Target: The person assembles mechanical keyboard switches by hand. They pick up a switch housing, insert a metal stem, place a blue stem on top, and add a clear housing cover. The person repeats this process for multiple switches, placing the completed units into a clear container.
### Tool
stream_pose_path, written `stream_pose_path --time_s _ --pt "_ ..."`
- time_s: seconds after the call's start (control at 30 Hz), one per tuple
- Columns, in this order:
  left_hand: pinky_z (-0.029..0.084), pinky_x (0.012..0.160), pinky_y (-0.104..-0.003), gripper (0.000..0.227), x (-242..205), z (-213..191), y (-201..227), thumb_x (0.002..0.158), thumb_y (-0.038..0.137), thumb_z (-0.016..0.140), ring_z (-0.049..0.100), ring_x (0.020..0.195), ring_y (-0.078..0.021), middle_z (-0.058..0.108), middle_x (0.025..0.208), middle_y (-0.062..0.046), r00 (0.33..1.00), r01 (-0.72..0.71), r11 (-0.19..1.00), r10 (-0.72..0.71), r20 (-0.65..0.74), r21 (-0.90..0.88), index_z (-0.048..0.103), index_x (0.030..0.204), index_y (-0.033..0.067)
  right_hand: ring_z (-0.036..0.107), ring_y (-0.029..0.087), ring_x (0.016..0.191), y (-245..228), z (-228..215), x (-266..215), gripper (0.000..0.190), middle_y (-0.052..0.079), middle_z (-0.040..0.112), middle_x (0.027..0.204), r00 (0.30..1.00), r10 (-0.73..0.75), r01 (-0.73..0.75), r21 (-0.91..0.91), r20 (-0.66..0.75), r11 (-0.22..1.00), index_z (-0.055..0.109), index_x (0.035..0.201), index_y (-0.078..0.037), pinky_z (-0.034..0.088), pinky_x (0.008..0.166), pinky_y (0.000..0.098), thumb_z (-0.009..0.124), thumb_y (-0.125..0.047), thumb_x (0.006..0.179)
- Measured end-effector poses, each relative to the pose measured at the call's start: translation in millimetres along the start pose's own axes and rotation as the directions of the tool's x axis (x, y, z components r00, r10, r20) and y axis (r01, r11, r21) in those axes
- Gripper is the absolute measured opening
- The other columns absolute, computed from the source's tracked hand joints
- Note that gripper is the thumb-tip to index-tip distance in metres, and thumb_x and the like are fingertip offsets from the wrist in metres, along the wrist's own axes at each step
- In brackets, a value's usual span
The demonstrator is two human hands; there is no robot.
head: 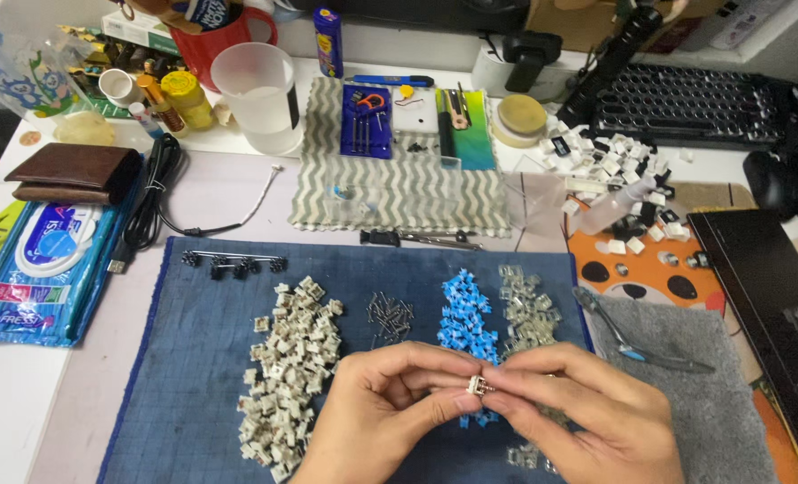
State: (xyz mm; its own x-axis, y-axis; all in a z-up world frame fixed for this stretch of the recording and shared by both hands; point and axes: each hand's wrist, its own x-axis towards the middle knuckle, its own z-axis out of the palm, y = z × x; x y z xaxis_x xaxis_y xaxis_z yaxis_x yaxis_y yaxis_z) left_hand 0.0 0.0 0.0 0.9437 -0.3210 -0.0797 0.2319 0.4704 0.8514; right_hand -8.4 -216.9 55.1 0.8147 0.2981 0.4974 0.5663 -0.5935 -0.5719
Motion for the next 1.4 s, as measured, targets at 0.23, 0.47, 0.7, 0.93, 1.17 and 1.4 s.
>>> stream_pose_path --time_s 0.23,0.47,0.7,0.93,1.17,1.4 --pt "0.073 0.1 -0.037 0.031 14 -36 -8 0.092 -0.006 0.089 0.092 0.111 -0.0339 0.093 0.123 -0.031 0.984 0.159 0.928 -0.177 -0.023 -0.336 0.083 0.122 -0.0105 0.092 0.006 0.084 -9 6 47 0.053 0.002 0.094 0.106 0.981 0.187 -0.188 0.008 0.053 0.982 0.091 0.124 -0.013 0.074 0.082 0.0177 0.103 -0.016 0.072" --pt "0.08 0.091 -0.038 0.033 9 -75 22 0.087 -0.011 0.091 0.101 0.1 -0.0407 0.101 0.116 -0.036 0.961 0.123 0.941 -0.192 -0.199 -0.315 0.092 0.12 -0.014 0.083 0.015 0.125 73 -9 77 0.029 -0.005 0.092 0.13 0.806 0.555 -0.405 -0.493 0.206 0.77 0.092 0.126 -0.023 0.058 0.112 0.0356 0.076 -0.029 0.102" --pt "0.081 0.086 -0.036 0.033 1 -114 48 0.082 -0.014 0.091 0.106 0.088 -0.0381 0.106 0.107 -0.035 0.889 -0.041 0.993 -0.014 -0.458 -0.11 0.096 0.115 -0.0122 0.076 0.012 0.092 102 22 71 0.023 -0.01 0.087 0.116 0.661 0.732 -0.527 -0.593 0.163 0.608 0.093 0.118 -0.027 0.061 0.091 0.0333 0.09 -0.029 0.096" --pt "0.079 0.089 -0.039 0.035 2 -130 38 0.082 -0.017 0.089 0.104 0.09 -0.0433 0.104 0.112 -0.038 0.9 -0.018 0.985 -0.058 -0.432 -0.171 0.093 0.117 -0.0171 0.076 0.02 0.105 124 41 61 0.036 -0.003 0.082 0.118 0.695 0.71 -0.501 -0.635 0.109 0.588 0.091 0.125 -0.022 0.058 0.099 0.0411 0.091 -0.042 0.094" --pt "0.079 0.087 -0.039 0.034 10 -106 32 0.081 -0.018 0.091 0.104 0.089 -0.0428 0.105 0.107 -0.039 0.882 0.081 0.98 -0.155 -0.445 -0.182 0.096 0.114 -0.0168 0.076 0.021 0.106 134 48 58 0.025 0.0 0.08 0.113 0.787 0.614 -0.474 -0.581 0.057 0.662 0.09 0.116 -0.018 0.059 0.097 0.0411 0.087 -0.036 0.099" --pt "0.077 0.095 -0.043 0.037 7 -124 32 0.091 -0.008 0.084 0.096 0.097 -0.0391 0.098 0.119 -0.035 0.939 -0.013 0.995 -0.022 -0.343 -0.099 0.087 0.127 -0.0141 0.078 0.014 0.088 126 34 71 0.011 -0.006 0.088 0.109 0.827 0.546 -0.445 -0.436 0.135 0.782 0.087 0.102 -0.016 0.061 0.082 0.035 0.081 -0.025 0.104"
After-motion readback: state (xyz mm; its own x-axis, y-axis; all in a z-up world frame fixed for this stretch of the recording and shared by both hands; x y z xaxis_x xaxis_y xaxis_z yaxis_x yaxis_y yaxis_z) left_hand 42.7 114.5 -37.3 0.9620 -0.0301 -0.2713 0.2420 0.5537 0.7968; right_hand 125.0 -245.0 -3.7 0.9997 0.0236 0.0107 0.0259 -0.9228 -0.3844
